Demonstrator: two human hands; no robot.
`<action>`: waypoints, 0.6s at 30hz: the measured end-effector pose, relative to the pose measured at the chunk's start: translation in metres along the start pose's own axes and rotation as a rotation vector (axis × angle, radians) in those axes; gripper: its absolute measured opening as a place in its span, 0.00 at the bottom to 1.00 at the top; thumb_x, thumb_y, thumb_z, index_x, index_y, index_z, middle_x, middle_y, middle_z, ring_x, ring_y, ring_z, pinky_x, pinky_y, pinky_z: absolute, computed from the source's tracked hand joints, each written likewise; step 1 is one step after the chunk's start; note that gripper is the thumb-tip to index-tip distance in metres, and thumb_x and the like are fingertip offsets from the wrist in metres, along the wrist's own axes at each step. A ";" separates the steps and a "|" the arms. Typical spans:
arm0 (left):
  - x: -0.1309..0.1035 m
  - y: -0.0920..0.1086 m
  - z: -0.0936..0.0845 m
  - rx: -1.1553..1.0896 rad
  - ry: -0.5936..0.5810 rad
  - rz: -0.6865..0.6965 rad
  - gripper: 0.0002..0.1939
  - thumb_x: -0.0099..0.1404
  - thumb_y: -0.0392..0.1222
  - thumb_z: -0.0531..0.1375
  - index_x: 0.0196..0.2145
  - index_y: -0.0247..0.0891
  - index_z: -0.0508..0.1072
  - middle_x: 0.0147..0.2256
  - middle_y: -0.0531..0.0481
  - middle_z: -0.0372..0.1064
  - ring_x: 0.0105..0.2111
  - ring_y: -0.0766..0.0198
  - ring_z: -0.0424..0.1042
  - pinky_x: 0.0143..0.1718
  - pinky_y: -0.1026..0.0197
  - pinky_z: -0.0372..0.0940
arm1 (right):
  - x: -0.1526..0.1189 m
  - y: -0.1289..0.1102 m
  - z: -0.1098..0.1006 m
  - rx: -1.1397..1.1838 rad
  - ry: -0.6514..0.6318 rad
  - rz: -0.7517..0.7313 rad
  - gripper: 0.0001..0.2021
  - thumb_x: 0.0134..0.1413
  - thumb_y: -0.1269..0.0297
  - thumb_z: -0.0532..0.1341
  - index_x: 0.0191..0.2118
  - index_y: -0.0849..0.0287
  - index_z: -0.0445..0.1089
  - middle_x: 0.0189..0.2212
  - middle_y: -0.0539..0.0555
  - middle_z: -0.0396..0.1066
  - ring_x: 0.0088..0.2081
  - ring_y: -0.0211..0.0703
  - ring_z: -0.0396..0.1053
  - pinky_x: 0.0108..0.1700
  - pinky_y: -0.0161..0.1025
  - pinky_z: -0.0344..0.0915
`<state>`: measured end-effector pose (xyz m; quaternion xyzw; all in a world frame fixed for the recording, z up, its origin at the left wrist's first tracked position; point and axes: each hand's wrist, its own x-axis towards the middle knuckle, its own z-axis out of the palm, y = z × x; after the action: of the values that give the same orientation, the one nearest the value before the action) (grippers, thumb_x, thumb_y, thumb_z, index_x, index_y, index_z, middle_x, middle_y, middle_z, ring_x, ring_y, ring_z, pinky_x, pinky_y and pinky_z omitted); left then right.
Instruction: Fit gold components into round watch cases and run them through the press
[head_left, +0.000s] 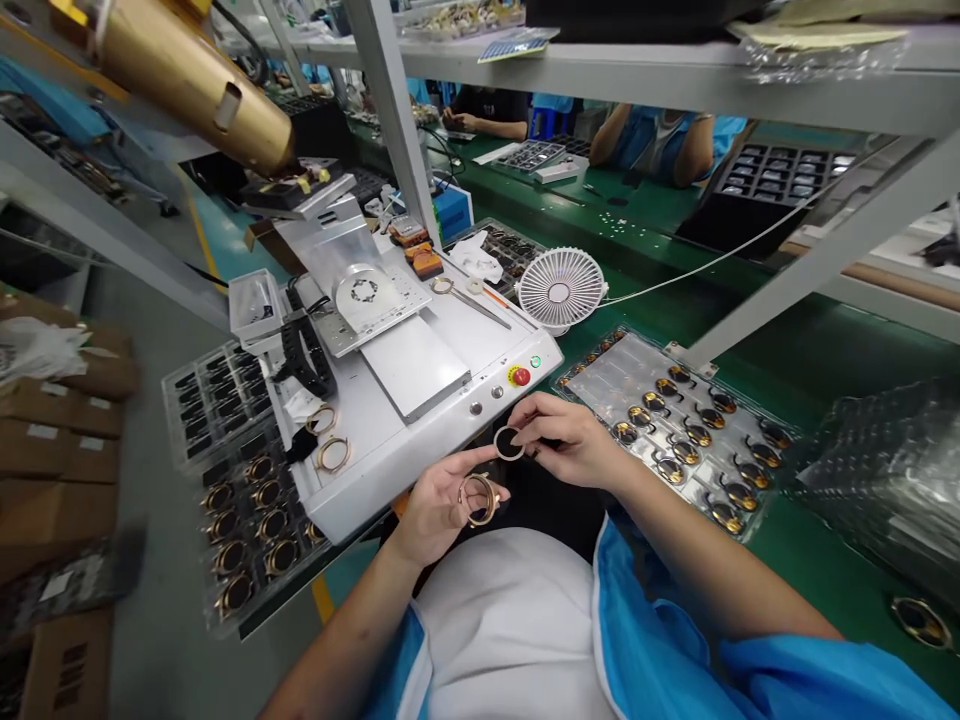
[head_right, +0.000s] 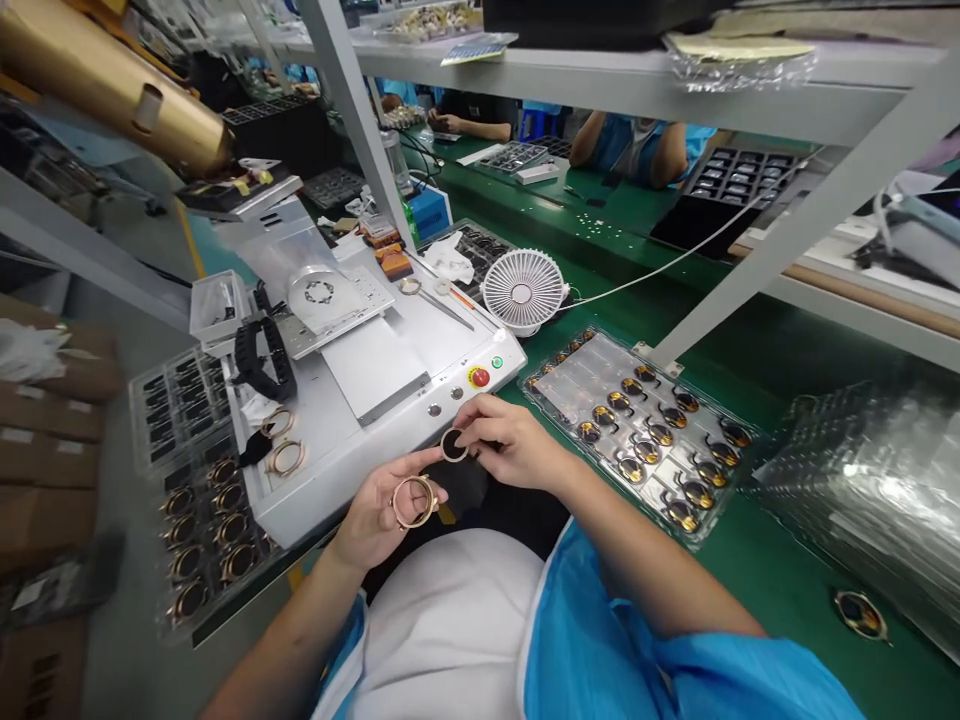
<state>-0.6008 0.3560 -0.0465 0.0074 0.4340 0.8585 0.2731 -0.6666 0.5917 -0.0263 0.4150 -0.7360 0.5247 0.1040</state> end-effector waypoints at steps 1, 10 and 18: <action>-0.002 0.001 -0.001 0.004 0.018 0.019 0.47 0.40 0.54 0.82 0.57 0.35 0.77 0.37 0.39 0.82 0.38 0.57 0.80 0.42 0.62 0.69 | 0.002 0.002 0.001 0.008 0.005 0.005 0.12 0.60 0.77 0.59 0.40 0.54 0.78 0.40 0.56 0.74 0.38 0.41 0.75 0.37 0.37 0.73; -0.007 -0.007 -0.002 0.007 0.101 0.138 0.49 0.40 0.56 0.81 0.58 0.38 0.76 0.37 0.40 0.82 0.40 0.53 0.81 0.43 0.60 0.71 | -0.001 0.012 0.022 0.283 0.128 0.315 0.12 0.66 0.61 0.63 0.51 0.54 0.78 0.48 0.59 0.77 0.44 0.47 0.78 0.46 0.45 0.78; -0.007 -0.026 0.002 0.049 0.117 0.165 0.56 0.36 0.58 0.81 0.63 0.42 0.73 0.51 0.36 0.78 0.43 0.48 0.81 0.39 0.58 0.74 | 0.001 0.009 0.057 0.195 0.392 0.530 0.11 0.57 0.56 0.70 0.42 0.56 0.83 0.37 0.57 0.80 0.35 0.45 0.76 0.34 0.40 0.75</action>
<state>-0.5823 0.3665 -0.0627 -0.0003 0.4682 0.8661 0.1752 -0.6571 0.5433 -0.0563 0.1085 -0.7305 0.6713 0.0632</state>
